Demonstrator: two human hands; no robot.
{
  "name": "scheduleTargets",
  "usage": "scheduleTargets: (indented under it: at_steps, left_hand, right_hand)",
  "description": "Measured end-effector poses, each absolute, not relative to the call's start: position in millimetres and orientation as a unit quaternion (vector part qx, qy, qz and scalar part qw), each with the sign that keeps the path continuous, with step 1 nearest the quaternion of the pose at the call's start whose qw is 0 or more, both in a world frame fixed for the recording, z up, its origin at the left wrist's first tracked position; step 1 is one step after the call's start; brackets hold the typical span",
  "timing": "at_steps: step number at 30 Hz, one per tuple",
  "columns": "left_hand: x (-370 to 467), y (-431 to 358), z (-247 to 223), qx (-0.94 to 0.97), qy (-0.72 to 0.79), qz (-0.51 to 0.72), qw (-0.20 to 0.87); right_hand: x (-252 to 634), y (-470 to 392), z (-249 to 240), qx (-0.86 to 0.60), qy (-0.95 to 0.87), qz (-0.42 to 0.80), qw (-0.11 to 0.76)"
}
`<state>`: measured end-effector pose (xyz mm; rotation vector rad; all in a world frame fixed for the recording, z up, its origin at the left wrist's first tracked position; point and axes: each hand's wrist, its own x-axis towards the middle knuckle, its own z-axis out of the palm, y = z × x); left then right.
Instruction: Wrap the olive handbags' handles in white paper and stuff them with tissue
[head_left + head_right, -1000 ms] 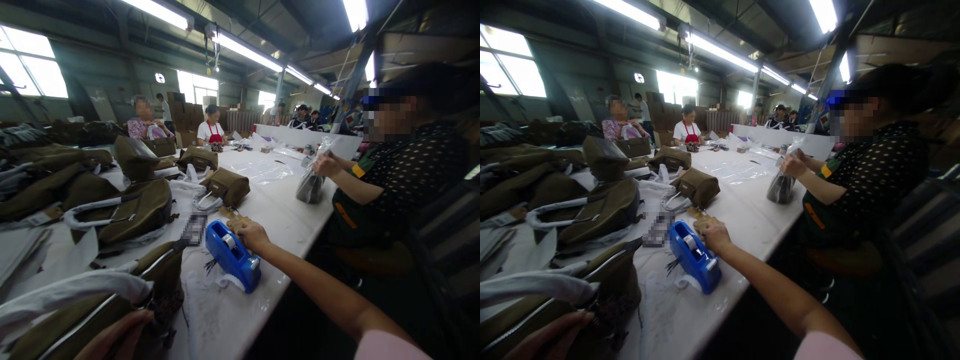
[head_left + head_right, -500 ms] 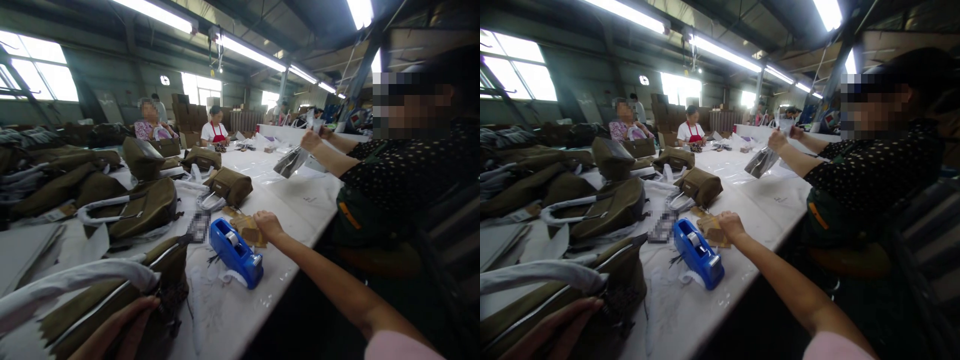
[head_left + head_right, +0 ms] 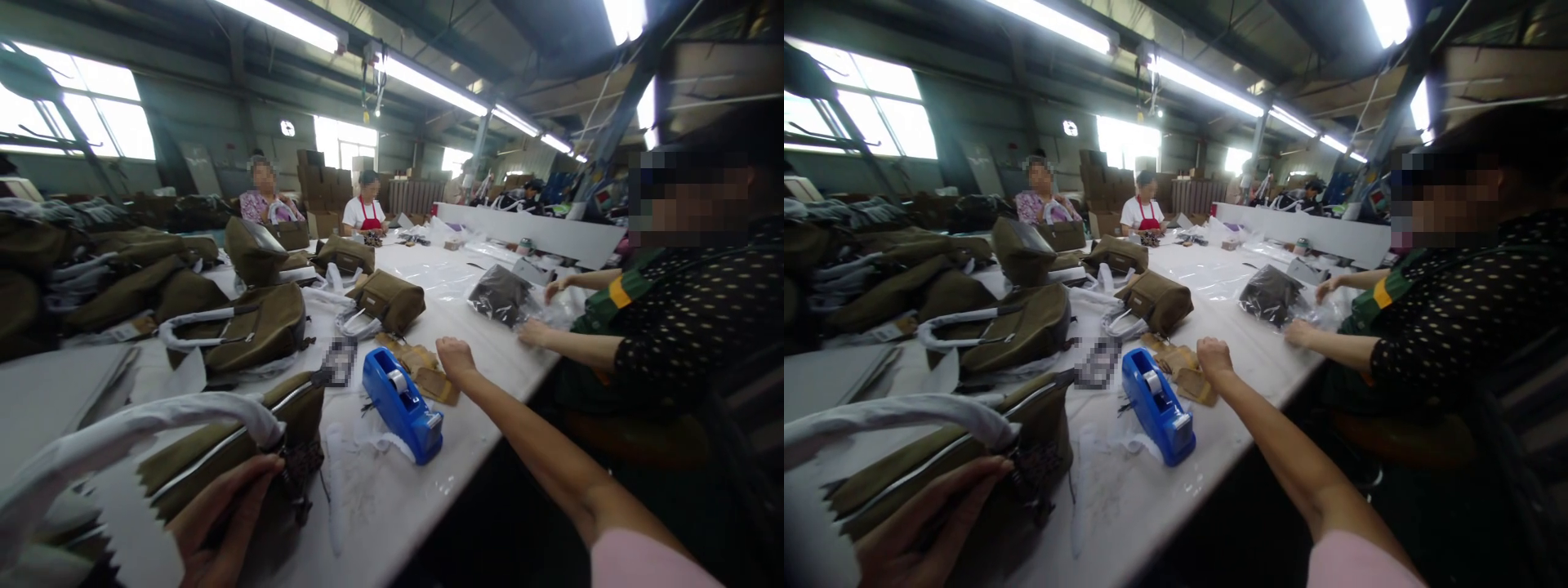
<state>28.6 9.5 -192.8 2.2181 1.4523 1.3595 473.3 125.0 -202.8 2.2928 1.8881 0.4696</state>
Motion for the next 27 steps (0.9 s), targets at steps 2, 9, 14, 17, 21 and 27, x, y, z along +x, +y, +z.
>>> scheduleTargets:
  at_steps: [2,9,14,17,21,27]
  left_hand:
    - [27.8,8.8,-191.5,0.757,0.478,0.439,0.078]
    - [26.4,9.9,-194.9,0.737,0.501,0.433,0.139]
    - [40.8,-1.1,-170.1,0.675,0.512,0.447,0.289]
    - [53.4,-9.1,-146.2,0.676,0.446,0.425,0.404]
    - [63.6,-14.3,-131.2,0.745,0.356,0.324,0.462]
    - [53.3,-29.6,-138.6,0.709,0.367,0.258,0.545]
  right_hand:
    - [479.5,125.9,-195.2,0.769,0.615,0.164,0.054]
    - [502.6,98.6,-125.3,0.789,0.572,0.223,-0.033]
    - [423.6,38.7,-91.9,0.681,0.682,0.233,-0.126]
    - [364.3,-4.2,-88.8,0.501,0.801,0.143,-0.293]
    - [317.7,-38.4,-96.4,0.415,0.838,0.004,-0.355]
    - [312.7,-34.4,-122.1,0.442,0.803,-0.014,-0.399]
